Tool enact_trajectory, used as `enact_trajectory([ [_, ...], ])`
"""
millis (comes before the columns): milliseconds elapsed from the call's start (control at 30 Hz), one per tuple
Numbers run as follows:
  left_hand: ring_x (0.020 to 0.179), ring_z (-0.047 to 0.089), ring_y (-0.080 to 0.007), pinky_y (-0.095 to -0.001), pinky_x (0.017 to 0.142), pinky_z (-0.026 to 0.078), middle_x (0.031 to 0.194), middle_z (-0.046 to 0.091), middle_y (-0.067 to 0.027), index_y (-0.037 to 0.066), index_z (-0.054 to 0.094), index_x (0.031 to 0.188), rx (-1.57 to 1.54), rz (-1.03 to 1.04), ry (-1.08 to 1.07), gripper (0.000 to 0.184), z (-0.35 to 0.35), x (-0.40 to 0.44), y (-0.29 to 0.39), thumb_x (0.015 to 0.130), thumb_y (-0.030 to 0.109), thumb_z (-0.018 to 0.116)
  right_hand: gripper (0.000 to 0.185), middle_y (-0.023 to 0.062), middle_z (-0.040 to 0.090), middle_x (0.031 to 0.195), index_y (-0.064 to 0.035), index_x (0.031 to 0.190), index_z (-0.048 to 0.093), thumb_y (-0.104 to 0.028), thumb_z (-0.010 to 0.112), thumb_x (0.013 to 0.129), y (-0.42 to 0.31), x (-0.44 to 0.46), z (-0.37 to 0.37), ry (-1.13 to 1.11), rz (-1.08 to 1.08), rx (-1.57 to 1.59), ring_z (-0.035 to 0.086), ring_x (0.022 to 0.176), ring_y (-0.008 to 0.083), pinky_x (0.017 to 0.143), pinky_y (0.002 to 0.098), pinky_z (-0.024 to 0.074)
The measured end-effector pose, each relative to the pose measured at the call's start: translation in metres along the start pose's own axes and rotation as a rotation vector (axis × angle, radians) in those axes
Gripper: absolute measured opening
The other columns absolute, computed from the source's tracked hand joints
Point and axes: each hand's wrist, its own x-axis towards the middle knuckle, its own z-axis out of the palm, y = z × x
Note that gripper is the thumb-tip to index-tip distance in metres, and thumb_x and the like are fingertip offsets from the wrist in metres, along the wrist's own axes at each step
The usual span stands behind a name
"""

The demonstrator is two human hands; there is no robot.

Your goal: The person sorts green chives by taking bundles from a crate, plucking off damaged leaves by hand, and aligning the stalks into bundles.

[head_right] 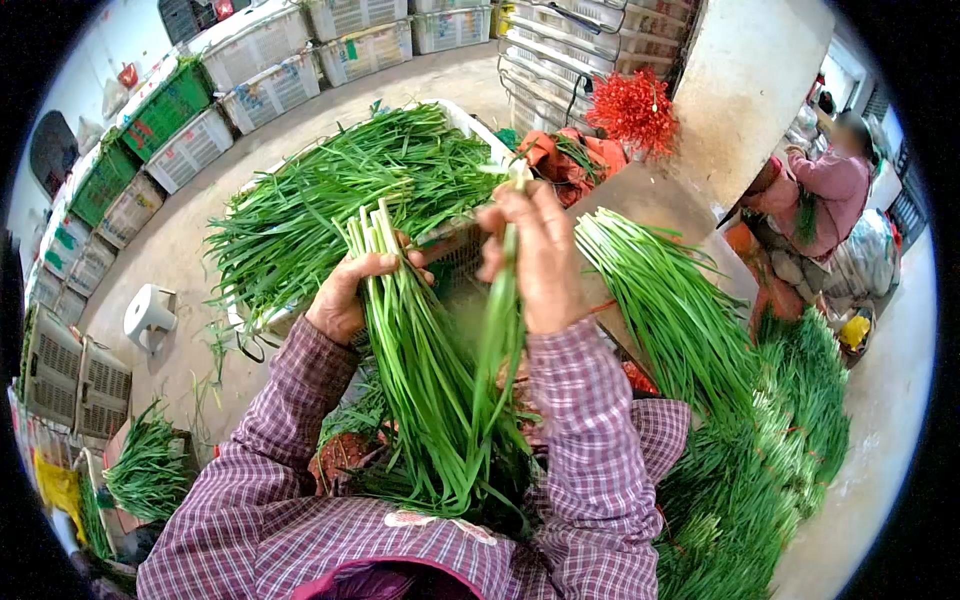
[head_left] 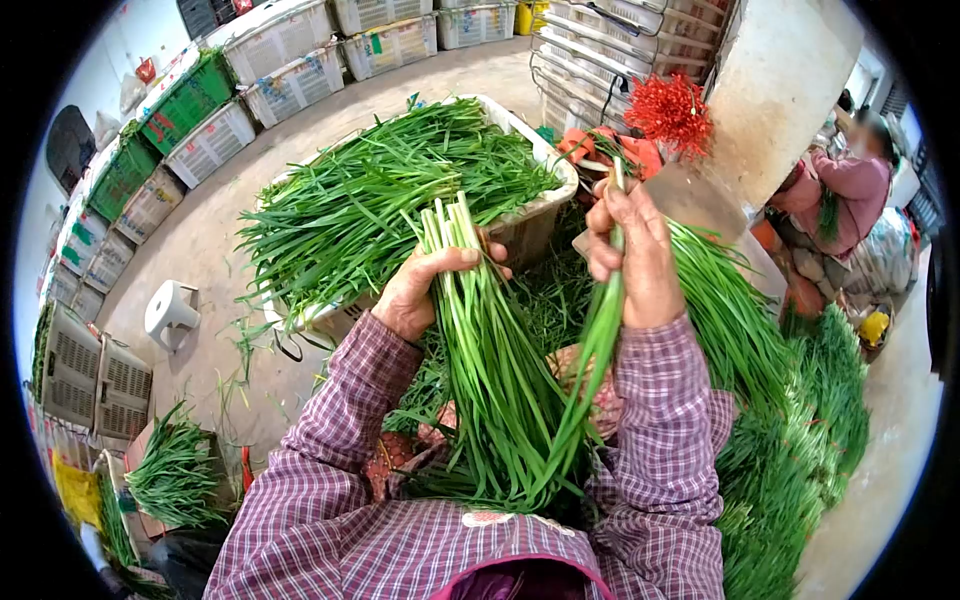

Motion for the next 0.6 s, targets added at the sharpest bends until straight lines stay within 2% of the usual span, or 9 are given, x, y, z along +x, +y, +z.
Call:
enact_trajectory([
  [33,0.092,0.065,-0.0328,-0.0468,0.082,0.056,0.103,0.064,-0.0151,0.001,0.052,0.115,-0.022,-0.003,-0.010,0.038,0.001,-0.001,0.000,0.079,0.005,0.063,0.016,-0.0003,0.057,0.074,-0.0096,0.099,0.054,-0.025,0.052,0.096,0.000,0.007,-0.010,-0.057,-0.018,-0.014,0.044,0.044,0.0027,0.037,0.0168,0.0369],
  [67,0.094,0.065,-0.0333,-0.0476,0.082,0.055,0.106,0.063,-0.0156,0.002,0.052,0.117,-0.002,0.000,-0.025,0.040,0.006,-0.002,0.001,0.079,0.007,0.064,0.022,-0.0012,0.055,0.071,-0.0101,0.102,0.057,-0.031,0.056,0.094,-0.001,0.010,-0.016,-0.148,0.010,-0.271,0.040,0.043,0.0005,0.036,0.0158,0.0346],
  [100,0.094,0.065,-0.0333,-0.0476,0.082,0.055,0.106,0.063,-0.0156,0.002,0.052,0.117,-0.002,0.000,-0.029,0.040,0.008,-0.002,0.001,0.079,0.007,0.064,0.028,0.0008,0.058,0.071,-0.0085,0.100,0.062,-0.035,0.061,0.091,0.004,0.011,-0.015,-0.158,0.100,-0.404,0.048,0.049,0.0041,0.042,0.0204,0.0409],
  [167,0.094,0.065,-0.0334,-0.0475,0.083,0.055,0.108,0.063,-0.0162,0.002,0.051,0.118,-0.003,-0.008,-0.058,0.042,0.010,-0.002,0.002,0.078,0.008,0.064,0.031,0.0029,0.061,0.073,-0.0052,0.094,0.067,-0.035,0.063,0.089,0.031,0.017,-0.005,-0.232,-0.164,-0.731,0.056,0.058,0.0092,0.053,0.0258,0.0464],
  [200,0.094,0.065,-0.0305,-0.0439,0.083,0.055,0.105,0.063,-0.0144,0.002,0.051,0.118,0.015,-0.006,-0.059,0.042,0.010,-0.002,0.002,0.078,0.007,0.064,0.032,0.0048,0.065,0.074,-0.0024,0.092,0.068,-0.034,0.064,0.088,0.039,0.015,0.000,-0.242,-0.096,-0.759,0.060,0.065,0.0139,0.062,0.0304,0.0486],
  [333,0.088,0.066,-0.0225,-0.0370,0.079,0.056,0.101,0.065,-0.0106,0.000,0.055,0.115,0.049,0.048,0.006,0.039,0.013,-0.006,0.003,0.079,0.006,0.066,0.030,0.0068,0.067,0.074,-0.0006,0.093,0.069,-0.030,0.066,0.086,0.050,0.019,0.013,-0.306,0.010,-0.641,0.061,0.066,0.0128,0.062,0.0300,0.0489],
  [433,0.088,0.065,-0.0217,-0.0366,0.079,0.056,0.104,0.065,-0.0111,0.000,0.054,0.116,0.086,0.087,0.010,0.039,0.008,-0.003,0.000,0.079,0.009,0.065,0.027,0.0086,0.069,0.077,0.0004,0.091,0.069,-0.025,0.065,0.087,0.053,0.018,0.016,-0.264,-0.085,-0.669,0.063,0.068,0.0120,0.063,0.0291,0.0498],
  [533,0.096,0.064,-0.0237,-0.0364,0.082,0.055,0.112,0.063,-0.0142,-0.001,0.053,0.117,0.046,0.021,-0.034,0.041,0.011,-0.008,0.006,0.079,0.012,0.064,0.024,0.0075,0.069,0.078,-0.0019,0.094,0.070,-0.024,0.063,0.088,0.069,0.024,0.006,-0.224,-0.129,-0.452,0.063,0.069,0.0128,0.064,0.0303,0.0502],
  [600,0.099,0.063,-0.0287,-0.0402,0.086,0.053,0.114,0.062,-0.0153,0.002,0.054,0.115,-0.030,0.030,-0.066,0.039,0.014,-0.008,0.005,0.078,0.009,0.063,0.027,0.0044,0.066,0.075,-0.0035,0.093,0.069,-0.029,0.062,0.089,0.062,0.024,-0.009,-0.142,-0.084,-0.626,0.058,0.065,0.0118,0.060,0.0282,0.0466],
])
